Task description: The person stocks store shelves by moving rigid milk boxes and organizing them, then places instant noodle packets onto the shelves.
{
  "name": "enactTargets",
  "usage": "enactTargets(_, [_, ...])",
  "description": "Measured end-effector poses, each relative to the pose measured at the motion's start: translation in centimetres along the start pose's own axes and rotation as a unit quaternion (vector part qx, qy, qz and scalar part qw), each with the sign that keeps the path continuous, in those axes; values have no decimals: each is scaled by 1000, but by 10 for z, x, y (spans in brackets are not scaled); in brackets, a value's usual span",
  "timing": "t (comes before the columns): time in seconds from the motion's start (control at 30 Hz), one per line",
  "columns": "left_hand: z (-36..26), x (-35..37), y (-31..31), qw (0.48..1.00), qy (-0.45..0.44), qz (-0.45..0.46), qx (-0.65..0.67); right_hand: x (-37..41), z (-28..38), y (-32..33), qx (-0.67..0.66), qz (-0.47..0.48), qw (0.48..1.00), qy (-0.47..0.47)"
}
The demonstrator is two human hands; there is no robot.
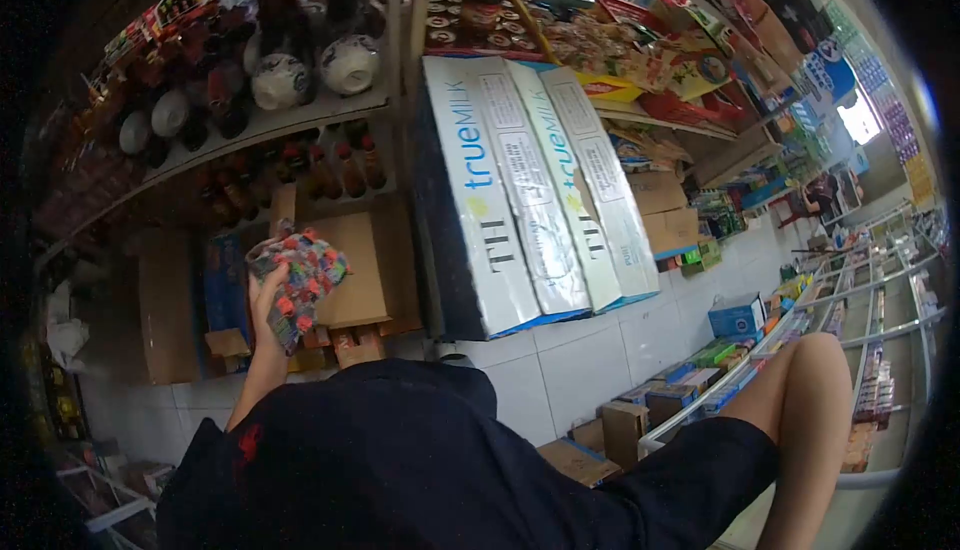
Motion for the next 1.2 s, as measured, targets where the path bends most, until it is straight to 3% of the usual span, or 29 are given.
enactTargets(0.4, [39, 11, -11, 987, 149, 35, 53, -45, -69, -16, -4, -134, 987, -89])
enactTargets(0.5, [63, 5, -13, 990, 138, 34, -9, -57, -89, -28, -6, -179, 975, -131])
enactTargets(0.63, [91, 11, -44, 986, 125, 108, 28, -69, -101, -44, -11, -227, 950, -212])
enactTargets(0.67, [97, 13, -54, 986, 113, 119, 8, -105, -130, -52, -165, -161, 948, -218])
enactTargets(0.73, [98, 20, -78, 982, -4, 189, 2, -98, -159, -119, -48, -197, 922, -329])
enactTargets(0.8, [115, 22, -90, 938, -151, 279, -141, -88, -165, -162, 29, -201, 912, -357])
enactTargets(0.87, [140, 28, -95, 869, -362, 230, -246, -85, -163, -188, 42, -262, 885, -382])
enactTargets(0.9, [160, 29, -96, 843, -435, 193, -249, -83, -161, -189, 45, -270, 880, -387])
enactTargets(0.93, [181, 27, -92, 843, -447, 185, -236, -84, -160, -190, 47, -285, 873, -394])
enactTargets(1.03, [227, 13, -67, 858, -384, 164, -297, -89, -160, -188, 37, -288, 862, -415])
enactTargets(1.1, [236, 5, -50, 914, -132, 110, -366, -91, -159, -189, 41, -302, 852, -426])
enactTargets(1.13, [239, 10, -50, 914, -124, 114, -369, -92, -158, -189, 54, -310, 849, -424])
enactTargets(1.2, [237, 20, -62, 977, -108, 146, -109, -91, -159, -192, 60, -318, 846, -423])
Point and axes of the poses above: each hand's wrist, its own x-axis away from the middle knuckle, its own y-axis out of the back of the hand, z = x × y, the point moved 2 cm from there along -x, towards the middle knuckle, and after that the axes turned 7 degrees about -z, right-handed, at the moved point
